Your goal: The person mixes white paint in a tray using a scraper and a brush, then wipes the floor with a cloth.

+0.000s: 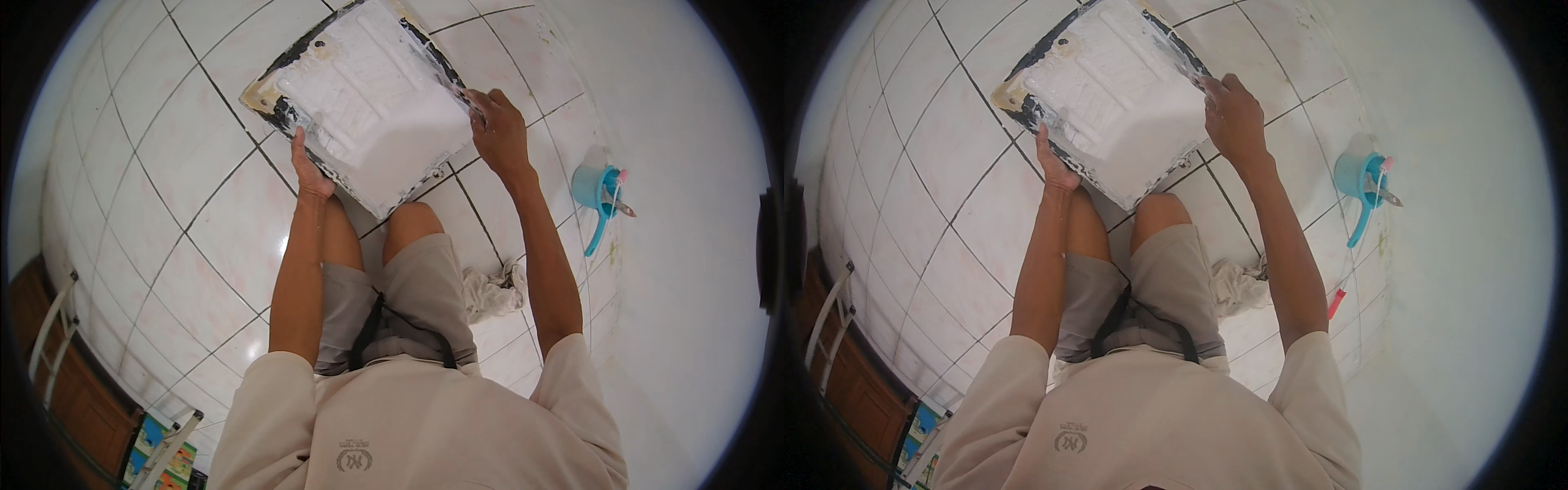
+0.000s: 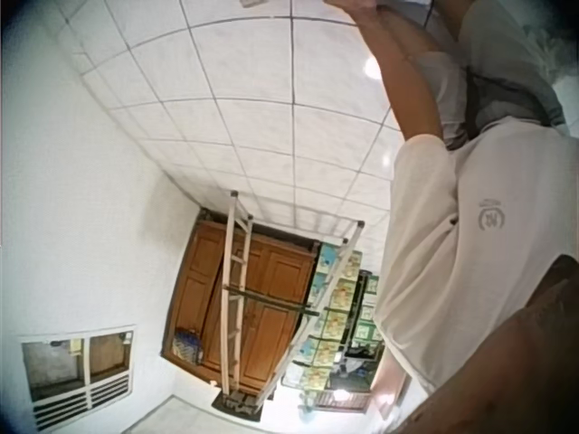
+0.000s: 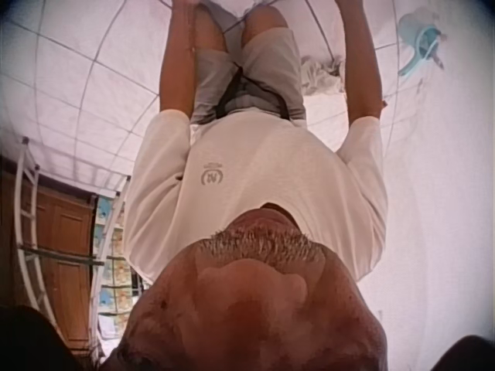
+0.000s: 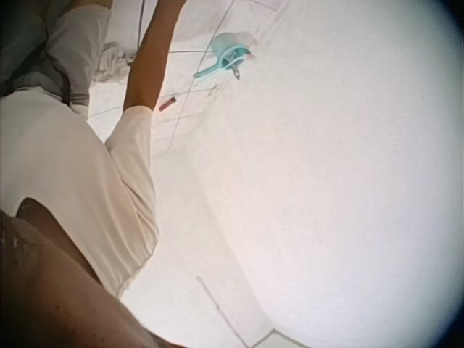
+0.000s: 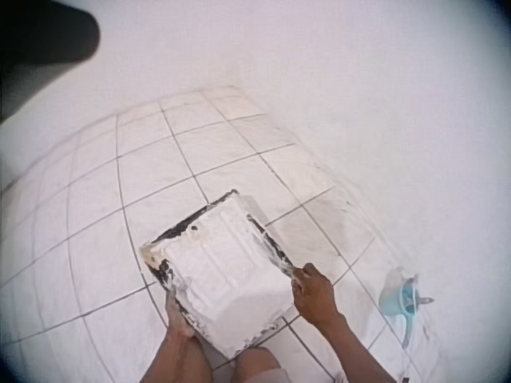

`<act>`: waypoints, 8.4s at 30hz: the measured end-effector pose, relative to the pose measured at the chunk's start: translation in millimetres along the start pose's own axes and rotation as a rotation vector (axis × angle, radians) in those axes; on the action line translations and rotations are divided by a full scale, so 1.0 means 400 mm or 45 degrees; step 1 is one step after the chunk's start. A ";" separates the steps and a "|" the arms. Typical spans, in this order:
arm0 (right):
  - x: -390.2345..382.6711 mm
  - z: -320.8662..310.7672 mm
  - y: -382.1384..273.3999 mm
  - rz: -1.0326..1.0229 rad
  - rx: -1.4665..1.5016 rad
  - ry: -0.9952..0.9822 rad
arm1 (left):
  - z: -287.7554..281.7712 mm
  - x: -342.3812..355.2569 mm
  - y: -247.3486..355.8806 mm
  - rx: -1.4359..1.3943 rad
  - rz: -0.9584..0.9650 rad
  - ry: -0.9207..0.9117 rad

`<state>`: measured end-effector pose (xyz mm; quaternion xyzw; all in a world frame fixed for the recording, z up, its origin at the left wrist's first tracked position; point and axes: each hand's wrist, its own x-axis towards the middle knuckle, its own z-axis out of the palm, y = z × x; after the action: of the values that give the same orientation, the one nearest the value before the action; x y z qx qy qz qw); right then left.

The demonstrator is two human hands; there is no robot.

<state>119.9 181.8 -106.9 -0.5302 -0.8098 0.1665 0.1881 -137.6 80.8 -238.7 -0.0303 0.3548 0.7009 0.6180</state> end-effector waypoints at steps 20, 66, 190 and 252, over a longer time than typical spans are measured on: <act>-0.036 -0.030 0.036 0.090 -0.101 -0.149 | 0.010 -0.001 0.000 0.114 0.095 0.070; -0.264 0.076 -0.065 0.274 0.140 -0.268 | 0.009 0.002 -0.002 0.125 0.084 0.086; -0.149 0.029 0.065 0.322 0.042 -0.115 | 0.007 0.007 -0.008 0.151 0.095 0.077; -0.346 0.072 0.027 0.152 0.092 0.040 | -0.003 0.016 -0.005 0.018 0.053 -0.007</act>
<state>165.6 56.3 -155.0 -0.5731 -0.7671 0.1983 0.2095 -137.9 85.4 -243.7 -0.0165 0.3587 0.7112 0.6044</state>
